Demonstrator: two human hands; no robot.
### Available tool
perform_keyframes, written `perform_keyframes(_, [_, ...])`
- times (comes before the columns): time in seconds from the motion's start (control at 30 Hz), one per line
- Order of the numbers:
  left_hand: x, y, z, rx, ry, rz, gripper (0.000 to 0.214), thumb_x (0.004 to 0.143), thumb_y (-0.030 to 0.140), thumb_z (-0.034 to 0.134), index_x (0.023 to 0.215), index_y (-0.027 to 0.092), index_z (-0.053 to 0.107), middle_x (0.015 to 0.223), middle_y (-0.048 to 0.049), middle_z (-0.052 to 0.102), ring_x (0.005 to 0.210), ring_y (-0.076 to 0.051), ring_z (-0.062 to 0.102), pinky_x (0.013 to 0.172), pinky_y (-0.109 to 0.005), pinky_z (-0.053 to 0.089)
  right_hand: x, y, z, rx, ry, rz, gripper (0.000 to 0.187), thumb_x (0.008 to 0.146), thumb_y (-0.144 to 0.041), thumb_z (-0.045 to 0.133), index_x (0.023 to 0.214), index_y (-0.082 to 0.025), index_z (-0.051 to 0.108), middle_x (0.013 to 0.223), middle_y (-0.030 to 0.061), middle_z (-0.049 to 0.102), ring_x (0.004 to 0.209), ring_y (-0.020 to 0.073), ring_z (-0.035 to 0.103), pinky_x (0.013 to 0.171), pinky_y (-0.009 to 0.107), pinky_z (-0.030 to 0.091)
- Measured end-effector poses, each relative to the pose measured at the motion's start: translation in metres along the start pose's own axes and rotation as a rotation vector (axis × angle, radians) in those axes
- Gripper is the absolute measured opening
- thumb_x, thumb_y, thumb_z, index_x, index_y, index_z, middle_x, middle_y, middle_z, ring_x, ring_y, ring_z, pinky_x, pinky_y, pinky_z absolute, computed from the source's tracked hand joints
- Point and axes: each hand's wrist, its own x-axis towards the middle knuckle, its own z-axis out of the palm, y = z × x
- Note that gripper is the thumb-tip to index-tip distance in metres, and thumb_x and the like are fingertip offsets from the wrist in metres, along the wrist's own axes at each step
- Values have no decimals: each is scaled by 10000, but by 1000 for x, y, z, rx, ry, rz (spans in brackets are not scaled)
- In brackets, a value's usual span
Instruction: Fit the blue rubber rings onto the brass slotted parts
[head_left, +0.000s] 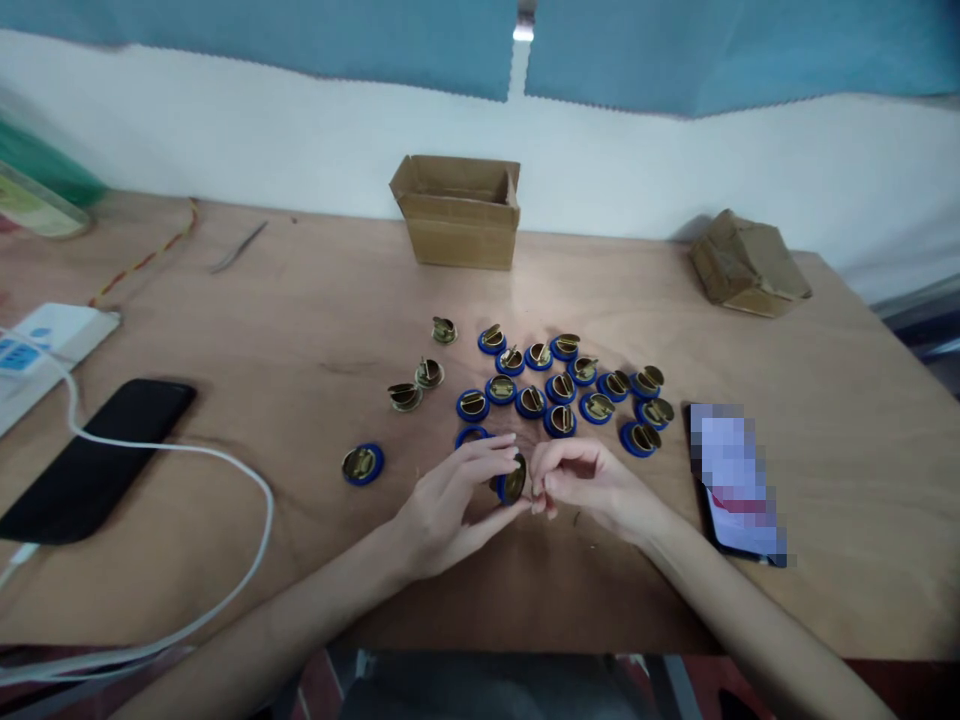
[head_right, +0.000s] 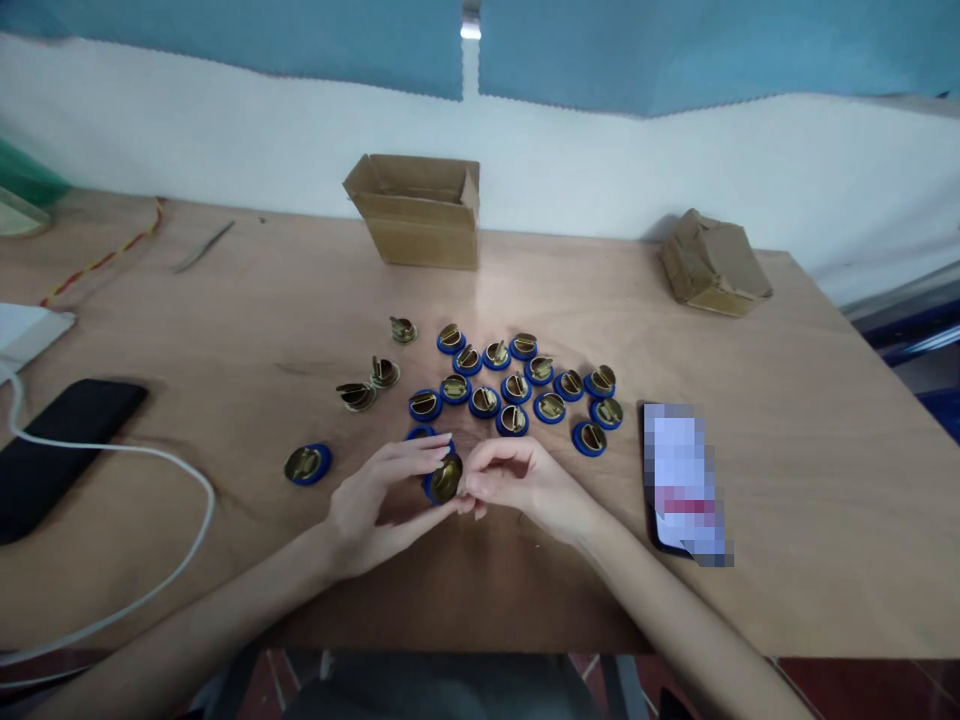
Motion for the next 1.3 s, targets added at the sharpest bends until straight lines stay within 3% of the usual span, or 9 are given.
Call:
perform_keyframes(0.23, [3, 3, -3, 38, -26, 16, 530, 824, 163, 802, 1278, 170, 529, 1121, -135, 734, 1034, -214, 753, 897, -305, 653, 1, 5, -1, -52, 33, -40, 171, 782, -297, 868, 762, -185, 740, 788, 0, 700, 738, 112, 647, 709, 237, 546])
perform_keyframes(0.47, [4, 3, -5, 2, -67, 24, 571, 830, 188, 803, 1320, 185, 510, 1148, -124, 736, 1050, -221, 750, 931, -322, 642, 1, 11, 0, -30, 81, -10, 217, 817, -365, 838, 799, -176, 735, 764, 8, 695, 631, 93, 607, 592, 202, 523])
perform_keyframes(0.7, [4, 3, -3, -71, -51, -32, 573, 823, 211, 814, 1308, 194, 510, 1139, -120, 722, 1033, -214, 738, 888, -328, 645, 1, 9, 6, -19, 78, -68, 203, 804, -355, 847, 775, -187, 737, 792, 1, 655, 660, 101, 617, 618, 219, 542])
perform_keyframes(1.0, [1, 1, -4, -54, -59, -20, 555, 817, 195, 820, 1285, 168, 522, 1132, -121, 717, 1062, -201, 726, 944, -307, 624, 1, 5, 8, -245, 49, -160, 141, 842, -356, 811, 843, -223, 766, 876, 2, 602, 767, 118, 554, 697, 250, 487])
perform_keyframes(1.2, [0, 2, -4, -5, -51, 23, 513, 837, 191, 800, 1273, 153, 534, 1136, -129, 721, 1056, -201, 736, 944, -295, 629, -2, 3, 9, -324, 44, -183, 151, 853, -355, 800, 818, -219, 744, 904, 14, 613, 841, 144, 590, 789, 291, 504])
perform_keyframes(1.3, [0, 3, -3, 2, -54, 53, 500, 855, 188, 781, 1287, 155, 530, 1153, -129, 717, 1077, -200, 731, 952, -303, 630, -3, 2, 9, -346, 43, -197, 153, 862, -353, 789, 823, -214, 737, 905, 19, 614, 812, 141, 588, 760, 285, 509])
